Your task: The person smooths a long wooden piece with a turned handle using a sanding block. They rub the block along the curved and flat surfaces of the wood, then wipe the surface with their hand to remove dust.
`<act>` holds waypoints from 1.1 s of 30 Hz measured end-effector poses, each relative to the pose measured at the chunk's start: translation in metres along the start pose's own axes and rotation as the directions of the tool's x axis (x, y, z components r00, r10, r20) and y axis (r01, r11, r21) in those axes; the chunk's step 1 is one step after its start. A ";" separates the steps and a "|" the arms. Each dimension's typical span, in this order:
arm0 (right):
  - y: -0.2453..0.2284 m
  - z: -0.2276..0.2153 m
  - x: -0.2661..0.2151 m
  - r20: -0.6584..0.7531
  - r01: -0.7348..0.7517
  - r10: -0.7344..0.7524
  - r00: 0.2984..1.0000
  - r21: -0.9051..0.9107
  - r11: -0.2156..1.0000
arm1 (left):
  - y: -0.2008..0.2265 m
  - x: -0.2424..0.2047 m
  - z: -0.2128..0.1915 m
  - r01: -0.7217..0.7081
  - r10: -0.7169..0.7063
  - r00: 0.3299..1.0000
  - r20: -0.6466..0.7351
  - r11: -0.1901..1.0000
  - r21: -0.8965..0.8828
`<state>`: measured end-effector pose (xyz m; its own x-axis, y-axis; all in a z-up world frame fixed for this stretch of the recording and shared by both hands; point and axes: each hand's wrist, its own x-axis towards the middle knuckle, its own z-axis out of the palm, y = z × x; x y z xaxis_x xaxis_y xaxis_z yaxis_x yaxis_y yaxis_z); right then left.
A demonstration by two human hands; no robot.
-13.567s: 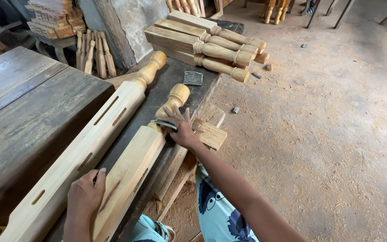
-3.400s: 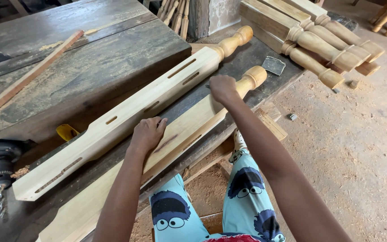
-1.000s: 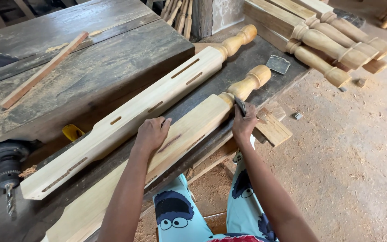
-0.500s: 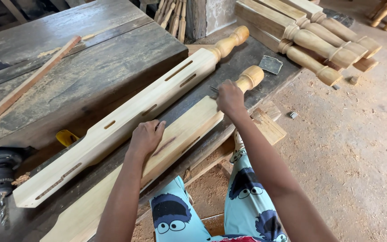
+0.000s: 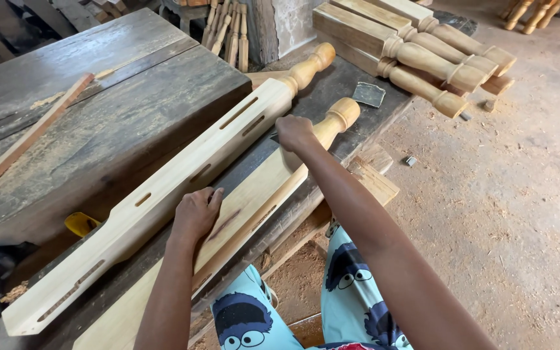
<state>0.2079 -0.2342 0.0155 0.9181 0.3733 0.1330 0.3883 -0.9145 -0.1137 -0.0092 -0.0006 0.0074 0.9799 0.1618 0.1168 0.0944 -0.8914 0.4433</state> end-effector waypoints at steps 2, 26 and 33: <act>0.003 -0.002 -0.011 -0.045 -0.010 0.012 0.999 0.032 0.999 | 0.000 0.000 0.000 0.004 -0.004 1.000 0.007 1.000 -0.002; 0.024 0.072 -0.140 -0.361 0.092 0.605 0.710 0.899 0.429 | -0.002 0.003 0.005 0.007 -0.007 1.000 0.006 1.000 -0.014; 0.023 0.059 -0.130 -0.442 0.022 0.542 0.715 0.789 0.615 | -0.002 0.004 0.004 0.061 -0.062 0.996 0.063 0.998 0.020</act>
